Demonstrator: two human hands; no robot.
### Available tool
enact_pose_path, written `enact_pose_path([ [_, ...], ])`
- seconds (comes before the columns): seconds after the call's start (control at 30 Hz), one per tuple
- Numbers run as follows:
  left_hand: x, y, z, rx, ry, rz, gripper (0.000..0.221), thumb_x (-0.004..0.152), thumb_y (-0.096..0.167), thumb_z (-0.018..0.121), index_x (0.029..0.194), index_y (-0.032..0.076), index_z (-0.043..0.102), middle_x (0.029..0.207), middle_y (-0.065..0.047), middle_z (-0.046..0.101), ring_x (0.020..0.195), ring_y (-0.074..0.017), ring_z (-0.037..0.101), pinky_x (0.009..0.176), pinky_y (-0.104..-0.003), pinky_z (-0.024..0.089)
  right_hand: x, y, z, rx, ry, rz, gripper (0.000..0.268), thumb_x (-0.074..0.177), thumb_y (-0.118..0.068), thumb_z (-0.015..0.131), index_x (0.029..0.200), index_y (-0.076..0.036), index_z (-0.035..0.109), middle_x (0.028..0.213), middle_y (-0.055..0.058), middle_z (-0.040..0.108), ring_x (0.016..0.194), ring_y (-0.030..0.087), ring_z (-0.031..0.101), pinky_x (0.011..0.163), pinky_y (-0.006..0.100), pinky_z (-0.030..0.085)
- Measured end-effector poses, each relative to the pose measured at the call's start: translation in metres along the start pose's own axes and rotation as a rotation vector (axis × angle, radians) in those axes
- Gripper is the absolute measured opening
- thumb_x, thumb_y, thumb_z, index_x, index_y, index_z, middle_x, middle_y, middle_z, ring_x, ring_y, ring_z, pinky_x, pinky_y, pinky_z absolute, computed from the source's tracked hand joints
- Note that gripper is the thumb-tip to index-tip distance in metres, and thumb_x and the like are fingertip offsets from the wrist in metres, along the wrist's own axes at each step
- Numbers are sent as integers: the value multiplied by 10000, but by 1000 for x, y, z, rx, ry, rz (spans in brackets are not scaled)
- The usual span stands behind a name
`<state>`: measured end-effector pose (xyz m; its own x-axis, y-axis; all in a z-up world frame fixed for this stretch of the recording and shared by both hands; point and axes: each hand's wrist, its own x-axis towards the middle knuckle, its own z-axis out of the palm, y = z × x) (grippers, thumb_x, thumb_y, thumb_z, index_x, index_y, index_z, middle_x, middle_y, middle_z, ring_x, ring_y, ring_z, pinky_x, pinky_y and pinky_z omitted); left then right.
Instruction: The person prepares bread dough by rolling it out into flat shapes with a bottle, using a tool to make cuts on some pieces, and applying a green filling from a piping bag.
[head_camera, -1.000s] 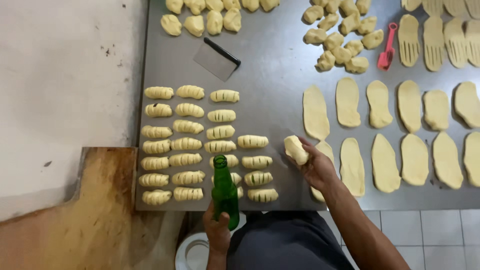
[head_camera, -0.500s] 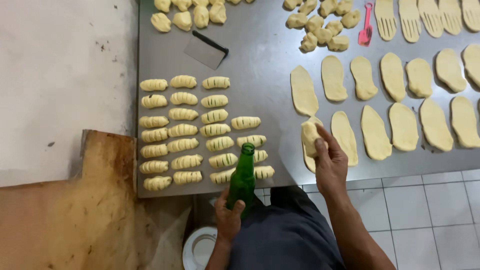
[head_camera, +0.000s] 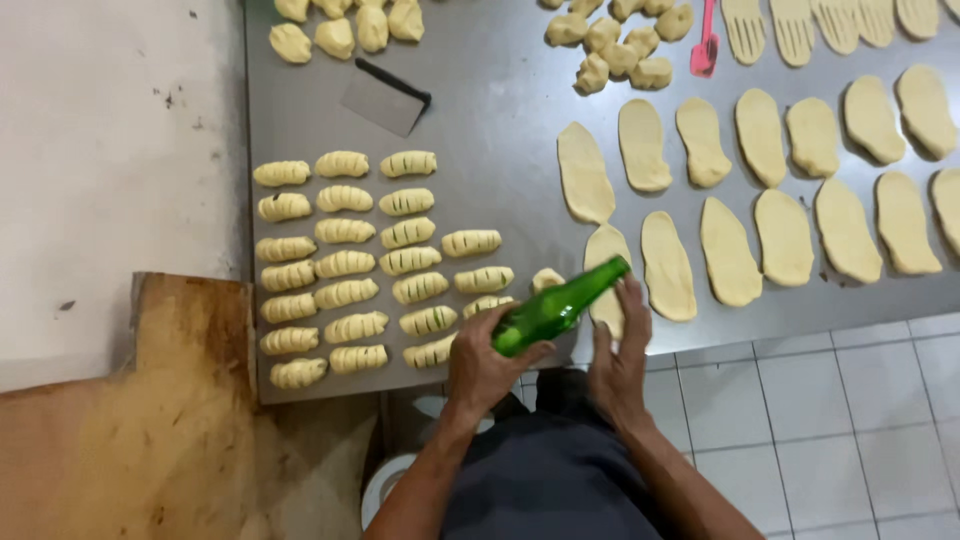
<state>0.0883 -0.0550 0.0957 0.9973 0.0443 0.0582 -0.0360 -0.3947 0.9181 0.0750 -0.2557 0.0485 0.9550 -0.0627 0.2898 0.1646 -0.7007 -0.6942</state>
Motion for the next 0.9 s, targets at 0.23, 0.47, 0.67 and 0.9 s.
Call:
enact_pose_path([
  [0.23, 59, -84, 80, 619, -155, 530, 704, 718, 630, 820, 1315, 293, 660, 1062, -61, 707, 1051, -283, 693, 976, -481, 517, 19, 58, 27, -273, 138, -290, 308, 1027, -245, 637, 1333, -224, 660, 1392, 8, 603, 1416, 303, 510, 1249, 578, 158],
  [0.47, 60, -61, 101, 880, 49, 551, 654, 929, 423, 671, 1500, 129, 545, 1578, -184, 497, 1458, -374, 459, 1168, -661, 336, 50, 101, 61, -349, 21, -351, 360, 1013, -285, 597, 1370, -262, 634, 1358, 37, 580, 1279, 280, 566, 1189, 529, 292],
  [0.67, 151, -58, 114, 789, 123, 413, 512, 832, 272, 531, 1262, 91, 743, 1358, -210, 668, 1401, -454, 525, 1220, -690, 238, 129, 117, 91, -641, 65, -251, 284, 1120, -434, 497, 981, -210, 600, 945, 22, 584, 896, 246, 629, 778, 413, 449],
  [0.9, 137, -64, 111, 793, 190, 446, 405, 1057, 350, 496, 1346, 149, 697, 1456, -149, 621, 1401, -429, 536, 1167, -650, 344, 135, 108, 62, -414, -72, -501, 369, 1067, -347, 536, 1405, -219, 611, 1267, 68, 602, 1160, 297, 589, 1058, 486, 388],
])
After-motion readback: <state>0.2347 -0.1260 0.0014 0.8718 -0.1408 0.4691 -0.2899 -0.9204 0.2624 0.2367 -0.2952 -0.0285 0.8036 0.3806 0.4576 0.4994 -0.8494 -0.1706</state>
